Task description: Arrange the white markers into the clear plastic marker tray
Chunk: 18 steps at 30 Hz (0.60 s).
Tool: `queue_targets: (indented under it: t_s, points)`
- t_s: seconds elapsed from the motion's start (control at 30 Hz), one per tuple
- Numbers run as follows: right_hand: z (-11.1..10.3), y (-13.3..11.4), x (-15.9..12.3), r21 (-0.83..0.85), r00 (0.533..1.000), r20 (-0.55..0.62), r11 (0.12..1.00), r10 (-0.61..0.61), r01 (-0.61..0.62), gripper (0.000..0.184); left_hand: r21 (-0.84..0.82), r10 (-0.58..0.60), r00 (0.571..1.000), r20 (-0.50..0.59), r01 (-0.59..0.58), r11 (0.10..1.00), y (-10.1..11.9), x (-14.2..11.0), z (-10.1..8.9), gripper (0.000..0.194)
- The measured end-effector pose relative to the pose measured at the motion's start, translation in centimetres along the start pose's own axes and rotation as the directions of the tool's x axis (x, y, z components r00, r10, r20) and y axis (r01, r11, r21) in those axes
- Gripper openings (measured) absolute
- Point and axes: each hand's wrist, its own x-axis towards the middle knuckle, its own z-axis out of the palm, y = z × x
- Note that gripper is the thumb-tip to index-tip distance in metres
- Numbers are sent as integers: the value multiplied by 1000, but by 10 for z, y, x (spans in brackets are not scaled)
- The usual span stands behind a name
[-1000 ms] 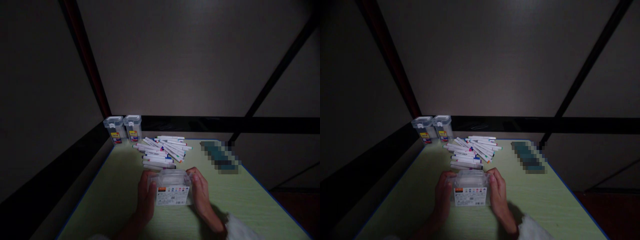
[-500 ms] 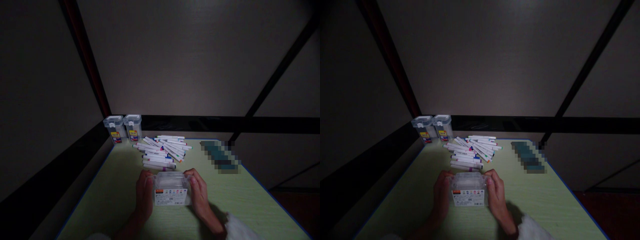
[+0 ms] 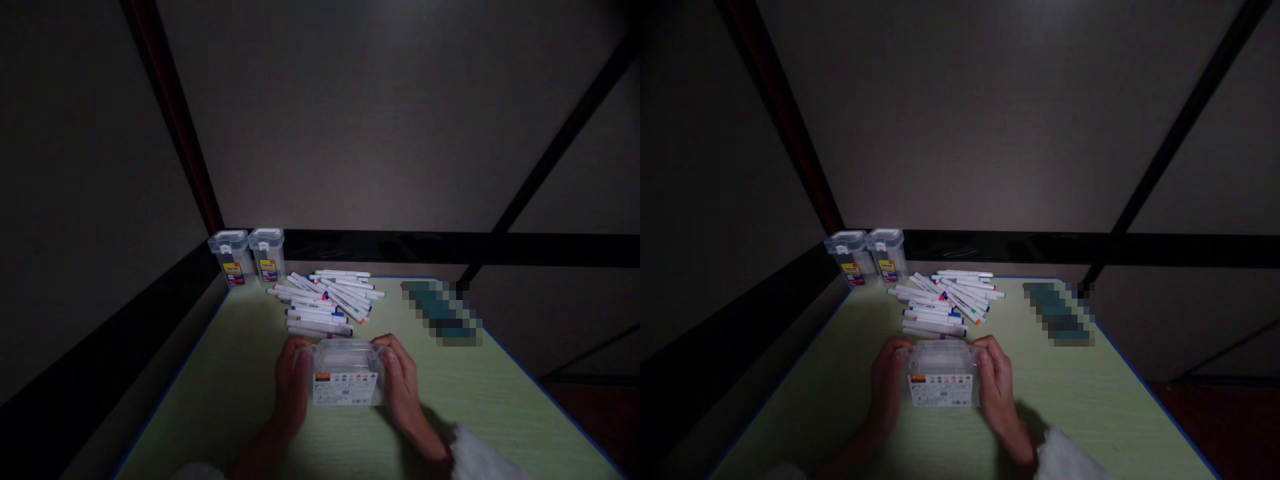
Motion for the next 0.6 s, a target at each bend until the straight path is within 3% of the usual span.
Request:
queue_targets:
  t_s: [0.23,0.47,0.6]
  points:
    - [-3,3,0,-49,999,-42,999,-3,1,32,-97,-125,982,139,139,986,-7,6,-6,31]
    - [-5,5,1,-65,998,-48,997,-33,30,32,-192,-283,958,32,284,939,-19,4,-6,35]
    - [-5,8,1,-20,999,-31,1000,-8,7,30,-168,-321,935,149,344,924,-17,6,-4,36]
